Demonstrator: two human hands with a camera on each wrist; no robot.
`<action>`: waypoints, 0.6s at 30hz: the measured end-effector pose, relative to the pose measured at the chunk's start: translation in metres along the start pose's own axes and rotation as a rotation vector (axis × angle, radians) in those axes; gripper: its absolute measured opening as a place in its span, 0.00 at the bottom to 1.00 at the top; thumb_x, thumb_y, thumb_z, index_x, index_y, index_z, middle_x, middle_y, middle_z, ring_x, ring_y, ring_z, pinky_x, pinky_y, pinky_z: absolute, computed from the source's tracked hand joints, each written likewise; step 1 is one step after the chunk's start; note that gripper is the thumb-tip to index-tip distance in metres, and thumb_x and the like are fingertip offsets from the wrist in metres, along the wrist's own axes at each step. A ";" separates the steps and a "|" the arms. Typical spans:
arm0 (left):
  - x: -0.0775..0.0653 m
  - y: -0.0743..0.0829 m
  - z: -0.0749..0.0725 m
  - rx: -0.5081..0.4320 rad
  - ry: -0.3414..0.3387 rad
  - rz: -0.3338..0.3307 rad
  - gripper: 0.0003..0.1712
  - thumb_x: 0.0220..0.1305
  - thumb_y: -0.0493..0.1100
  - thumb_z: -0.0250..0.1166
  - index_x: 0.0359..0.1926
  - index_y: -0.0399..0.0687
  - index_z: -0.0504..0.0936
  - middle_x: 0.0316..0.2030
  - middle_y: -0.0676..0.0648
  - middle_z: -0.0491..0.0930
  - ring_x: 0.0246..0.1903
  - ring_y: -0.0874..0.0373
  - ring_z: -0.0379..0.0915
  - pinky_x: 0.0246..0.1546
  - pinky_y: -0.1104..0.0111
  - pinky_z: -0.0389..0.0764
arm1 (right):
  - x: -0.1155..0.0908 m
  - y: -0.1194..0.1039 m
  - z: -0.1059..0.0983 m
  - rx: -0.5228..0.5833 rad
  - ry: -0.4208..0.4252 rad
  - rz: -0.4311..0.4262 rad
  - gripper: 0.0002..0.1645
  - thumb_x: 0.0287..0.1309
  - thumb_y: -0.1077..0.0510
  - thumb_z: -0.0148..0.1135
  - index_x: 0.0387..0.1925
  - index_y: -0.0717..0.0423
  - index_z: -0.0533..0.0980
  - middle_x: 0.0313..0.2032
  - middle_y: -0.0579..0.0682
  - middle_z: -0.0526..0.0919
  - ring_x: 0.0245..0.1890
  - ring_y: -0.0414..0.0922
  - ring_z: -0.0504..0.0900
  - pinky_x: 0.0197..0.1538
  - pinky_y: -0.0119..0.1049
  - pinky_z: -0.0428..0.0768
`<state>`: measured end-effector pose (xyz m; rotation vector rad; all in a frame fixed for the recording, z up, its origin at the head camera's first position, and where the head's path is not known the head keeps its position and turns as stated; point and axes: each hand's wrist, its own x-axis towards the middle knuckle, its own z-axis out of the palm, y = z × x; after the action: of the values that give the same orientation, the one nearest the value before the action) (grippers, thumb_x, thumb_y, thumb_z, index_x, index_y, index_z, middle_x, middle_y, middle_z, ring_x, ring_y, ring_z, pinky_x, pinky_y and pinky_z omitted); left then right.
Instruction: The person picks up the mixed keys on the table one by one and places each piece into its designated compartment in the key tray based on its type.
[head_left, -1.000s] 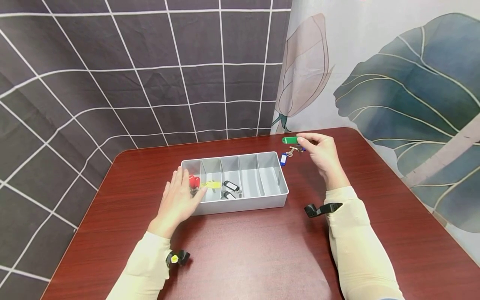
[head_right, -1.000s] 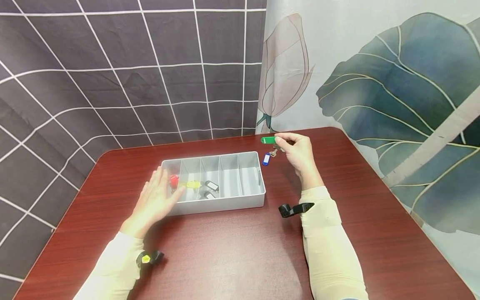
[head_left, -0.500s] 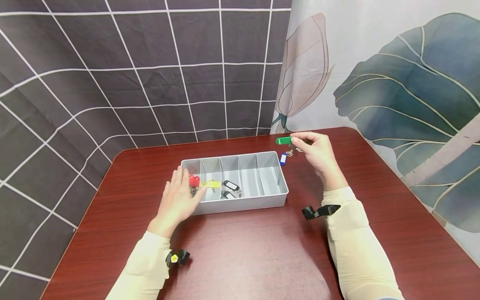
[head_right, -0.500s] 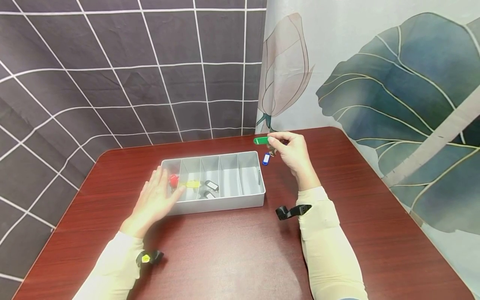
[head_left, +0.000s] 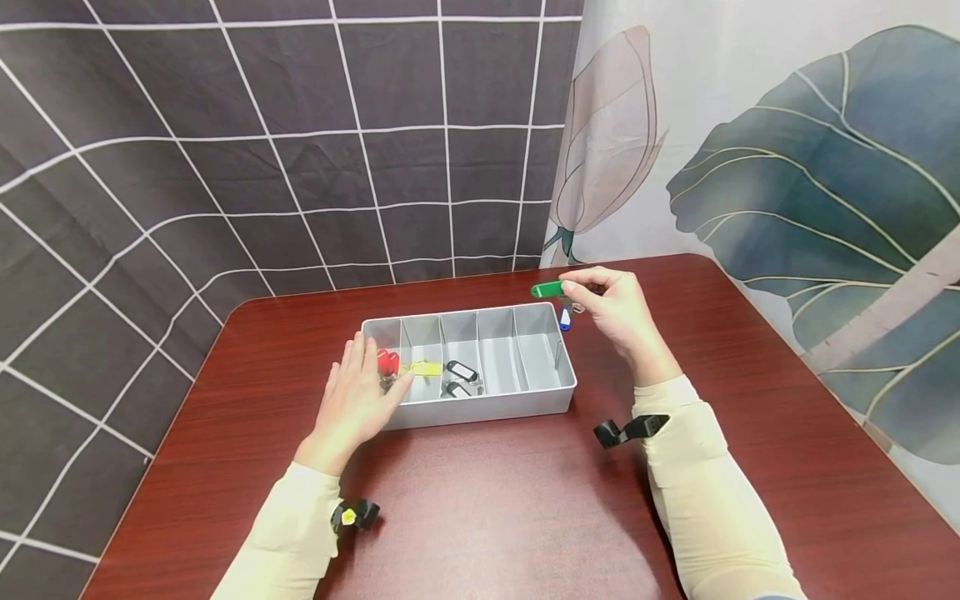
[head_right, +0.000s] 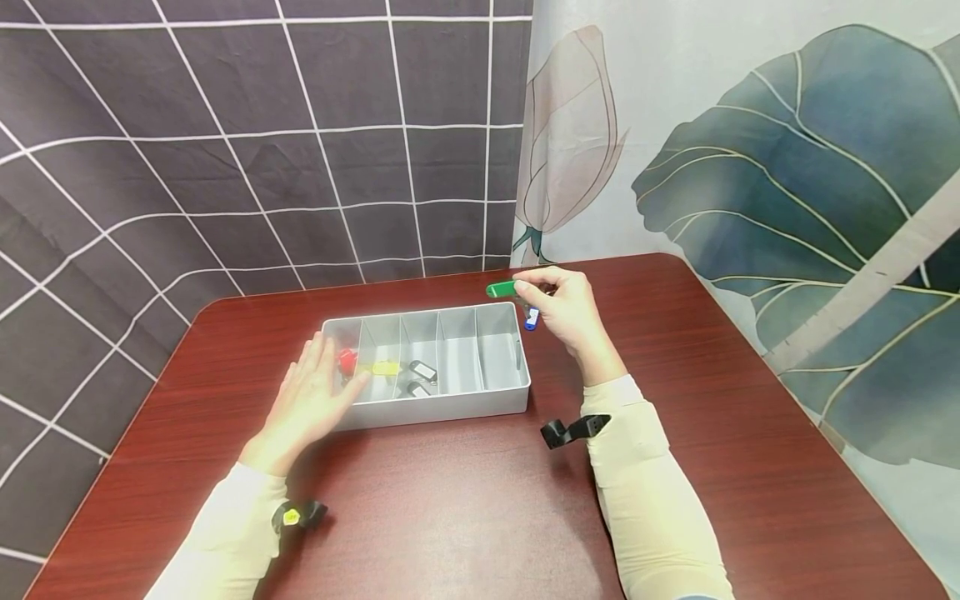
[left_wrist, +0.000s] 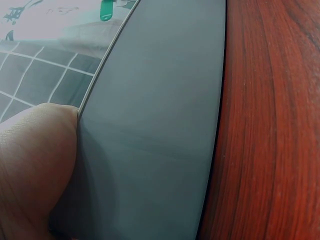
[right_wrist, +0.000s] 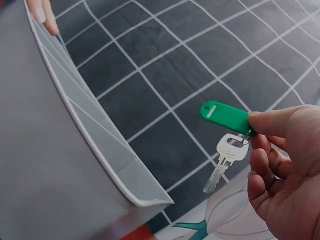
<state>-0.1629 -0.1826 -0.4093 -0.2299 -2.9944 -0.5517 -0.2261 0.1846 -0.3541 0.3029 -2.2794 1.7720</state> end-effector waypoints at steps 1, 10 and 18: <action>0.000 0.000 0.000 0.001 0.000 0.000 0.52 0.64 0.66 0.53 0.72 0.29 0.51 0.73 0.32 0.44 0.72 0.36 0.39 0.67 0.42 0.46 | 0.000 0.000 0.002 -0.005 -0.007 -0.006 0.17 0.58 0.59 0.67 0.45 0.67 0.82 0.32 0.44 0.83 0.27 0.38 0.77 0.30 0.26 0.76; 0.000 0.000 0.000 0.003 -0.002 -0.002 0.53 0.64 0.67 0.52 0.72 0.29 0.50 0.73 0.32 0.43 0.72 0.37 0.39 0.67 0.42 0.46 | -0.011 -0.023 0.024 -0.084 -0.084 -0.034 0.13 0.59 0.65 0.64 0.43 0.70 0.81 0.37 0.60 0.84 0.28 0.39 0.75 0.28 0.26 0.72; 0.000 0.000 0.000 0.007 -0.006 0.001 0.53 0.64 0.67 0.52 0.72 0.29 0.50 0.73 0.32 0.43 0.72 0.36 0.38 0.67 0.42 0.46 | -0.023 -0.043 0.042 -0.115 -0.164 -0.055 0.12 0.58 0.65 0.65 0.43 0.69 0.82 0.39 0.61 0.83 0.29 0.43 0.74 0.28 0.27 0.70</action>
<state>-0.1631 -0.1829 -0.4089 -0.2336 -3.0016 -0.5414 -0.1934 0.1339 -0.3321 0.5000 -2.4477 1.6373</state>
